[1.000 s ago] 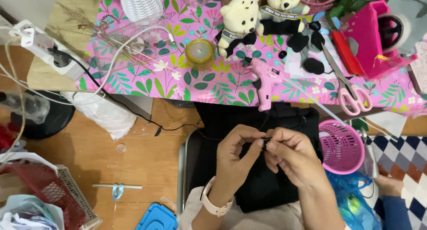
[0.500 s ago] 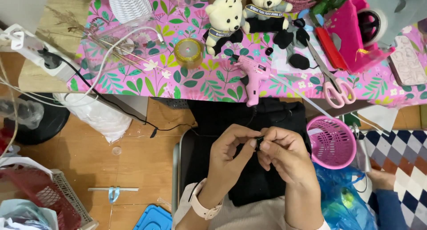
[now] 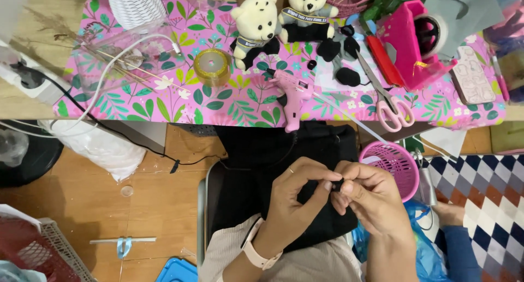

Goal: Using a hot glue gun to attach small black accessories like ears and hats to white bear figurines

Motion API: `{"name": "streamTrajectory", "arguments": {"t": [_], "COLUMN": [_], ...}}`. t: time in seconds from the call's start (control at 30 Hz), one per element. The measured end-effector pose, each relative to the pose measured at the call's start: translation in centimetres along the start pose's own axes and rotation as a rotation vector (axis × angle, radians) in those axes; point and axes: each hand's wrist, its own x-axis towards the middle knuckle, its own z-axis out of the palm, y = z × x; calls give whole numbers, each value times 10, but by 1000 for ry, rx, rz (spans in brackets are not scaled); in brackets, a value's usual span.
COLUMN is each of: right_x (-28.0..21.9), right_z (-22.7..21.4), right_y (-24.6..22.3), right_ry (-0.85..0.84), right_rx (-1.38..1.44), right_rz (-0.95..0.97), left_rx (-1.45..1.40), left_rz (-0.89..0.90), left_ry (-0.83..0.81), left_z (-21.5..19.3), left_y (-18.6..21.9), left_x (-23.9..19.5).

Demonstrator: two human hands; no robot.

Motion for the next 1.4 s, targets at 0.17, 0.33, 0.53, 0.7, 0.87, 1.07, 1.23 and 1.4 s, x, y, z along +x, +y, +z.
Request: {"name": "streamTrajectory", "arguments": {"t": [0.17, 0.33, 0.53, 0.7, 0.87, 1.07, 1.23, 1.4], "right_x": [0, -5, -1, -3, -3, -1, -6, -5], "right_z": [8, 10, 5, -7, 3, 18, 19, 22], "right_y": [6, 9, 9, 12, 13, 1, 6, 6], "right_ry": [18, 3, -63, -15, 72, 71, 152, 117], "right_rx": [13, 88, 162, 183, 146, -204, -465, -648], "right_rz": [-40, -35, 118, 209, 111, -103, -224, -262], "left_rx": [24, 47, 122, 167, 44, -161, -128, -137], "left_rz": [-5, 33, 179, 256, 156, -24, -117, -213], "left_ry": [-51, -124, -111, -82, -153, -54, 96, 10], "left_z": [-10, -16, -18, -11, -16, -19, -22, -22], "left_y": [8, 10, -7, -22, -23, -19, -14, -12], "left_x": [-1, -4, -10, -7, -10, -8, -11, -14]}}
